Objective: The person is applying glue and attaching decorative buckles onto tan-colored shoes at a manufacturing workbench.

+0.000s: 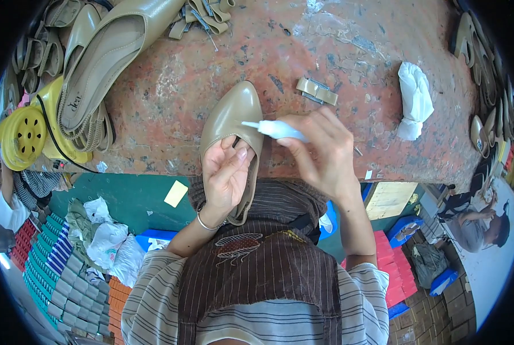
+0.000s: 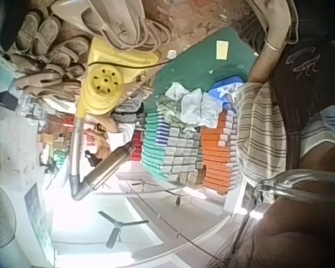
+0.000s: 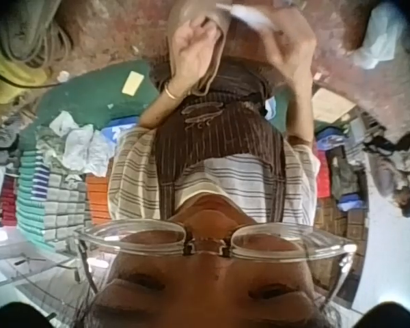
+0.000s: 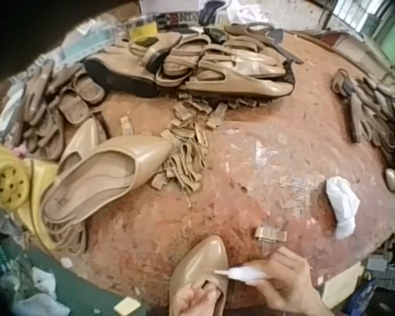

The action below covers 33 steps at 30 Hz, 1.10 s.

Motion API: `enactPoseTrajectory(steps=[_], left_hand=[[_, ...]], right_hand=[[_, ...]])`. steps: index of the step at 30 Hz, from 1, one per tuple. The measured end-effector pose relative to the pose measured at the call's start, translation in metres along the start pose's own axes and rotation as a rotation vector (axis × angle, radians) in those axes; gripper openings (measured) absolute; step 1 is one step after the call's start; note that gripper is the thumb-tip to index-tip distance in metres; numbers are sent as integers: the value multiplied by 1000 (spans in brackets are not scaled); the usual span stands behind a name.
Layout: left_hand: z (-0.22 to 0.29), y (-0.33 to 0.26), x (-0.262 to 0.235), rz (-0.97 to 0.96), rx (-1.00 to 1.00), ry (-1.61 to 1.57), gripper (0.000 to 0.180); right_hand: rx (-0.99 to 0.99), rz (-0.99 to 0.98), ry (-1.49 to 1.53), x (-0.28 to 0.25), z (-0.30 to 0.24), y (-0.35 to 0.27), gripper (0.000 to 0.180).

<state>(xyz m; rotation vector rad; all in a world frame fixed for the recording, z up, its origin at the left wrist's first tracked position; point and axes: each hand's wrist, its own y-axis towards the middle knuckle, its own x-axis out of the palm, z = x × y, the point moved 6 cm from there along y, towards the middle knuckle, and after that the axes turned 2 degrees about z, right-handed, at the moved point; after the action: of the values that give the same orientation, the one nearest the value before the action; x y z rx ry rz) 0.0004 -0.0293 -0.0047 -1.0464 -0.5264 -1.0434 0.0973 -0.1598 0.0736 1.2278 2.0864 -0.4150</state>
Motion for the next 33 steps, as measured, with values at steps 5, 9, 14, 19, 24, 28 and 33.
enactPoseTrajectory(steps=[5,9,14,19,24,28,33], left_hand=[[1,0,5,-10,2,-22,37],[1,0,2,-21,15,-47,38],[4,1,5,13,36,-44,33],[0,0,0,56,29,-62,16],[1,2,1,40,50,-69,12],[-1,7,-3,-122,74,-180,16],[3,4,3,60,49,-121,18]], right_hand=[[255,381,301,-28,61,-7,18],[137,439,-51,-38,91,17,17],[236,623,-92,-34,86,-5,28],[23,507,-443,-21,41,-22,29],[150,329,-375,-7,49,-5,22],[303,296,90,-3,38,-11,18],[428,102,760,19,9,10,16]])
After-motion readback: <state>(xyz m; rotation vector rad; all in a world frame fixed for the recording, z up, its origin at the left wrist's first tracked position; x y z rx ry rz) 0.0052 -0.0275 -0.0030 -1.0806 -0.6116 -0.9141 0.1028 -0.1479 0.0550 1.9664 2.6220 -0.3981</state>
